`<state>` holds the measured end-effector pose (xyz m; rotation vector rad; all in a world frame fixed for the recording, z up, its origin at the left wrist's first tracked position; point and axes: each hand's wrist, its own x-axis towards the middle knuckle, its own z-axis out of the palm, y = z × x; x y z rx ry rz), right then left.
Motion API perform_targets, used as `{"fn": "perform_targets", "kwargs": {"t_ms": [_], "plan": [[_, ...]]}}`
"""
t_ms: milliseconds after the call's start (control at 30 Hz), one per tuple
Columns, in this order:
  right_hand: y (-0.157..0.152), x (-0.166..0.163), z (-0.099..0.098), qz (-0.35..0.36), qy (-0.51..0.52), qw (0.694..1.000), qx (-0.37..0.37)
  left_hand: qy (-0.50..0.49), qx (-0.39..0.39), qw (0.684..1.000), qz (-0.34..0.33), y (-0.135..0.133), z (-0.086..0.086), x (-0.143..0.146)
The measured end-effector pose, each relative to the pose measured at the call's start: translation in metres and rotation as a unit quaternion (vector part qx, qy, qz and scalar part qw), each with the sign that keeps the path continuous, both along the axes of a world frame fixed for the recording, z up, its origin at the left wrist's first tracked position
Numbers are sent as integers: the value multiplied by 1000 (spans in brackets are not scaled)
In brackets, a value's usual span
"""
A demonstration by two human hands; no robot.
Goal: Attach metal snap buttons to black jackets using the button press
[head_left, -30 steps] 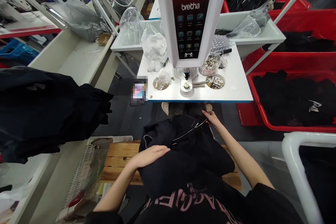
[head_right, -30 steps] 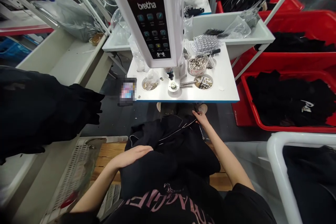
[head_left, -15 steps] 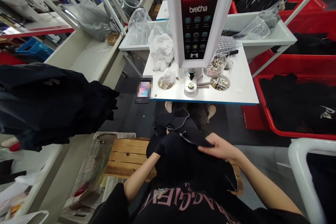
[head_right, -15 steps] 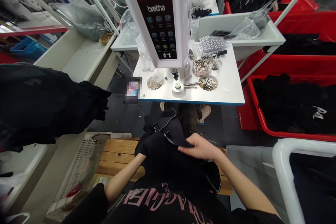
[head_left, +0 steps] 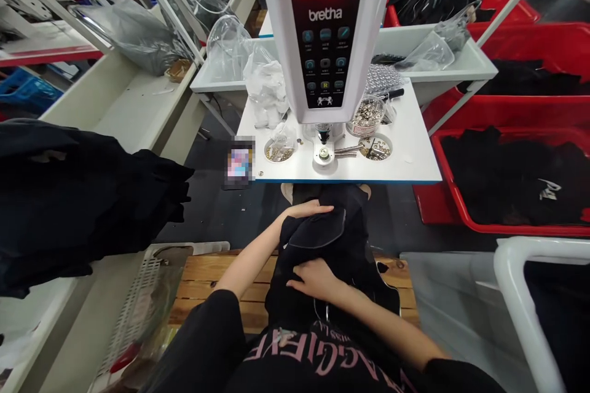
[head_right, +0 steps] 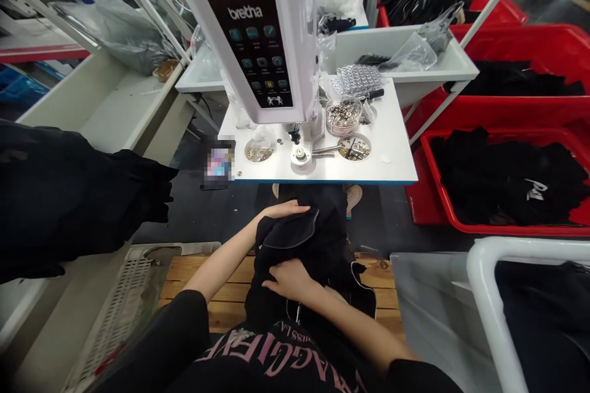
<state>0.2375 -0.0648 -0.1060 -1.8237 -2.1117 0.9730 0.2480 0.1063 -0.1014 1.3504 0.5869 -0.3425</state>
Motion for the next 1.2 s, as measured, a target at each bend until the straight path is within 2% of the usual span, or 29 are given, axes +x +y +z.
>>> {"fn": "perform_targets", "kwargs": {"t_ms": [33, 100, 133, 167, 233, 267, 300, 333, 367, 433, 500, 567, 600, 667, 767, 833, 900, 967, 1033, 1100, 1167, 1200], "plan": [[-5, 1, 3, 6, 18, 1000, 11, 9, 14, 1000, -14, 5, 0, 4], [-18, 12, 21, 21, 85, 994, 68, 38, 68, 997, -31, 11, 1, 8], [-23, 23, 33, 7, 118, 986, 117, 46, 91, 994, -34, 12, 3, 9], [-28, 37, 44, -35, 138, 973, 180, 42, 102, 993, -38, 12, 5, 8], [-32, 74, 59, -212, 130, 920, 304, -5, 88, 995, -50, 9, 11, 7], [-30, 93, 61, -314, 108, 882, 333, -38, 81, 994, -64, 7, 15, 6], [-26, 113, 60, -400, 86, 852, 326, -69, 83, 991, -82, 4, 20, 4], [-21, 130, 57, -458, 68, 839, 287, -94, 97, 986, -102, 2, 26, 3], [-15, 144, 53, -487, 60, 842, 226, -113, 120, 979, -125, 1, 33, 0], [-4, 162, 46, -462, 81, 879, 88, -138, 165, 962, -169, 1, 50, -8], [0, 165, 45, -390, 148, 909, 6, -151, 172, 956, -186, 5, 65, -22], [-6, 161, 49, -354, 222, 909, 0, -155, 142, 966, -148, 12, 71, -39], [-12, 159, 50, -361, 247, 899, 11, -156, 117, 975, -104, 15, 70, -48], [-24, 158, 46, -405, 271, 873, 27, -155, 51, 986, 25, 17, 56, -63], [-34, 164, 15, -466, 265, 843, 41, -130, -49, 961, 240, 9, 14, -68], [-31, 169, -15, -481, 232, 845, 36, -90, -52, 935, 339, 0, -17, -59], [-26, 172, -38, -477, 168, 863, 18, -44, -2, 926, 376, -4, -40, -47], [-24, 172, -46, -475, 93, 875, 32, -14, 43, 927, 372, -2, -47, -40], [-27, 171, -37, -460, 45, 880, 113, -5, 113, 936, 333, 3, -36, -42], [-34, 169, -19, -395, 28, 897, 195, -16, 251, 928, 275, 7, -9, -52], [-41, 165, -2, -301, 20, 928, 217, -54, 398, 896, 188, 3, 23, -64], [-42, 163, 4, -263, 11, 942, 210, -83, 434, 887, 133, -1, 37, -68]]}}
